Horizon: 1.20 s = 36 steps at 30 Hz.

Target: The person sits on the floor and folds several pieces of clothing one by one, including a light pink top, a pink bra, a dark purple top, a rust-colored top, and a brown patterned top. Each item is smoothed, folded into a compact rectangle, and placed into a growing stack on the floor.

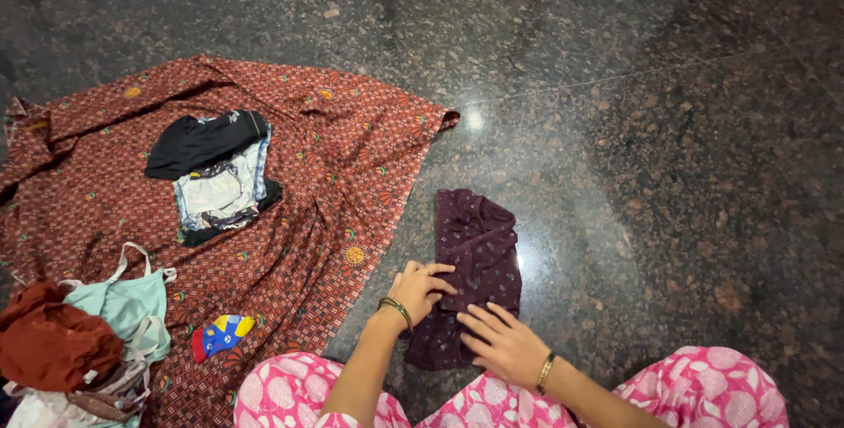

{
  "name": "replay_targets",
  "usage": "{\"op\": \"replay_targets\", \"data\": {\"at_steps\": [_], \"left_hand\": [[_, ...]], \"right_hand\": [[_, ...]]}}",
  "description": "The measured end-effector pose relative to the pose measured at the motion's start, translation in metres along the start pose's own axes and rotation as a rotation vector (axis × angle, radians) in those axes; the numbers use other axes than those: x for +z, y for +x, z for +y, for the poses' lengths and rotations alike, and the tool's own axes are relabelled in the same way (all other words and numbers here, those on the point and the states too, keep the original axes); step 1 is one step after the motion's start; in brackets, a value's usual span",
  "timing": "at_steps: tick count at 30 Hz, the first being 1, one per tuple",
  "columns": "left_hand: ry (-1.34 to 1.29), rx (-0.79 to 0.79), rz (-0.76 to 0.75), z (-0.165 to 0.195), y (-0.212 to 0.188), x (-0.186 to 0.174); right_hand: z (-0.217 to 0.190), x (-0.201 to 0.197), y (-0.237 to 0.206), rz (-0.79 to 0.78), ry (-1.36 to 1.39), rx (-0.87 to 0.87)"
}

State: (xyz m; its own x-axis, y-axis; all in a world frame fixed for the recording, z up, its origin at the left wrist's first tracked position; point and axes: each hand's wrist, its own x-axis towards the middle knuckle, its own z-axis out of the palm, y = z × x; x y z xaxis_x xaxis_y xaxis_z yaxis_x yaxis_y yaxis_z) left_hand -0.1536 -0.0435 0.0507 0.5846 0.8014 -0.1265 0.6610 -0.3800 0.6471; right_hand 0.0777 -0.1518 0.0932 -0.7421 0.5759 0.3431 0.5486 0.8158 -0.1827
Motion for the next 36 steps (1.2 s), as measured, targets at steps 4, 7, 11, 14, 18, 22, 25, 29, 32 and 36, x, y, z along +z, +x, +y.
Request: {"op": "replay_targets", "data": {"at_steps": [4, 7, 11, 14, 18, 22, 25, 29, 32, 36], "left_hand": [[-0.108, -0.141, -0.062, -0.007, -0.003, 0.002], [-0.447, -0.138, -0.016, -0.017, -0.004, 0.0], [-0.85, -0.515, -0.032, -0.03, -0.001, 0.003], [-0.894, -0.427, 0.028, -0.036, -0.003, 0.013], [-0.39, -0.391, 0.216, -0.03, -0.006, 0.033], [-0.174, -0.452, 0.337, -0.016, 0.005, 0.039], [-0.035, -0.387, 0.309, -0.002, 0.013, 0.026], [0.231, -0.326, 0.47, 0.026, 0.01, 0.015], [0.235, -0.162, 0.487, 0.044, -0.002, 0.02], [0.1, -0.061, 0.398, 0.052, -0.022, 0.026]], "right_hand": [[0.0, 0.01, 0.024, -0.064, 0.117, 0.14], [0.012, 0.012, 0.034, -0.071, 0.647, 0.684], [0.056, 0.014, 0.05, 0.178, 0.83, 1.138], [0.069, 0.01, 0.06, 0.256, 0.824, 1.337], [0.06, 0.008, 0.063, 0.372, 0.669, 1.268], [0.033, -0.009, 0.057, 0.375, 0.152, 0.752], [0.021, -0.012, 0.056, 0.058, -0.013, 0.422], [0.003, 0.004, 0.062, -0.184, -0.074, 0.605], [-0.018, 0.02, 0.071, -0.181, 0.04, 0.863], [-0.006, 0.012, 0.065, 0.25, 0.294, 1.127]]}}
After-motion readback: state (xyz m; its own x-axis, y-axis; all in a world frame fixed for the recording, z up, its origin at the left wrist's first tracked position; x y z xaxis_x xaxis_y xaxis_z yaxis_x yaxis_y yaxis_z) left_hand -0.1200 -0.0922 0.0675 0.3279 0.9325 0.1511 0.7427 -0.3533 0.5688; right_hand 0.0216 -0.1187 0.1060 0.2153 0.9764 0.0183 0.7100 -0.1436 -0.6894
